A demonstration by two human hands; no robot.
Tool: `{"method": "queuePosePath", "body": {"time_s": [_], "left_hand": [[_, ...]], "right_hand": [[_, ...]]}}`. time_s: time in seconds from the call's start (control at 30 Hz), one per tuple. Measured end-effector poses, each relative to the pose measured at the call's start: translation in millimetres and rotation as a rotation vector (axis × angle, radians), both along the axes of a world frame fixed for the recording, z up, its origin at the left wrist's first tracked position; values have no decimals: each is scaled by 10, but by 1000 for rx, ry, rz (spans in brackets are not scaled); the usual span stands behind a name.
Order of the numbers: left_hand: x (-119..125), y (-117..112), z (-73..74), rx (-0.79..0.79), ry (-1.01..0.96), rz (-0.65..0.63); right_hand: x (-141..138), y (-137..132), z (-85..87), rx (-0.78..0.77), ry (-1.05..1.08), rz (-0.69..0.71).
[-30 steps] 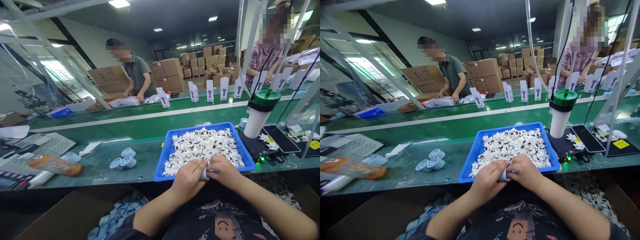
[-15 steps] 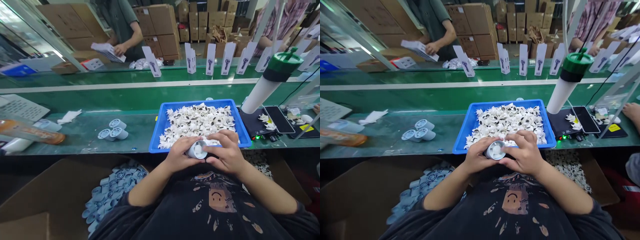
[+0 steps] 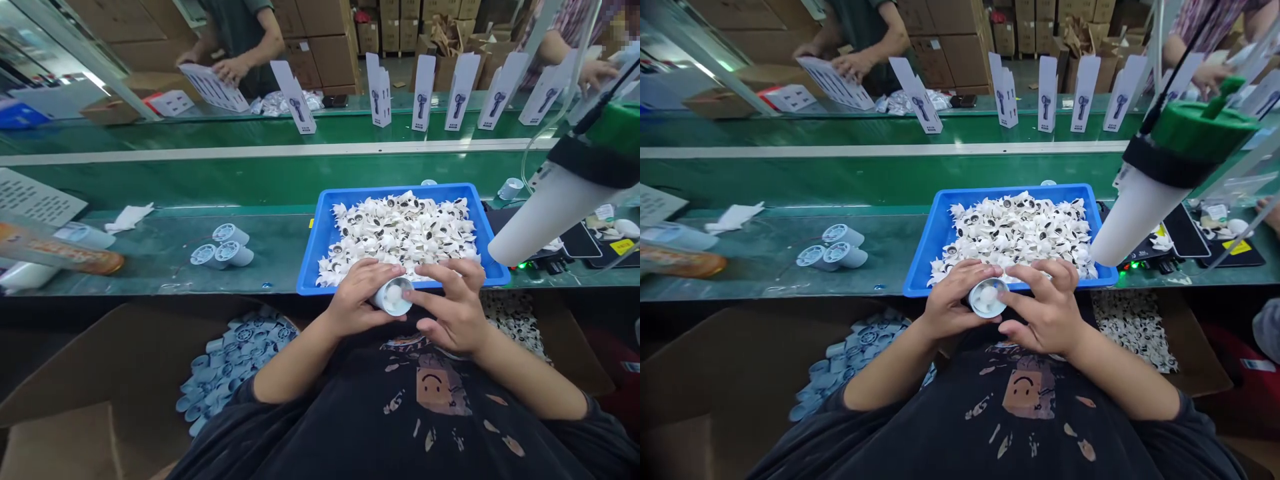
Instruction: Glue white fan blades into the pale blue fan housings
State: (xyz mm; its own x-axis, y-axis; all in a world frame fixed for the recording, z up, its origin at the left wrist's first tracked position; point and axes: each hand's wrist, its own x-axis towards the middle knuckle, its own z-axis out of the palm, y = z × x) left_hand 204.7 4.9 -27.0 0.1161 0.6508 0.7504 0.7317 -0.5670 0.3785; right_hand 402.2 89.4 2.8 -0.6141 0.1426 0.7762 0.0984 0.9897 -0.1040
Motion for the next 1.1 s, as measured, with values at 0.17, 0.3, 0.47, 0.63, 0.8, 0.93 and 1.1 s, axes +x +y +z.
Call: {"method": "queuePosePath", "body": {"time_s": [0.17,0.3,0.47,0.63,0.8,0.93,1.1], "left_hand": [[-13,-19,-33,-62,-8,0],[-182,-33,45,-152,35,-35],[-909,286,241,-317,66,336],[-1488,1004,436,-328,15,584],[-1256,1391,522,-154,173,360],[-1040,1381,568,-24,237,234],[-1059,1304,617,7,276,240]], "right_hand": [[22,39,-42,34,-85,1],[177,129,-70,25,27,-11],[469,165,-242,-61,101,2],[573,162,-483,-74,90,24],[631,186,-592,-94,125,-15],[675,197,-594,-116,148,-44],[598,244,-503,-110,172,-2]]}}
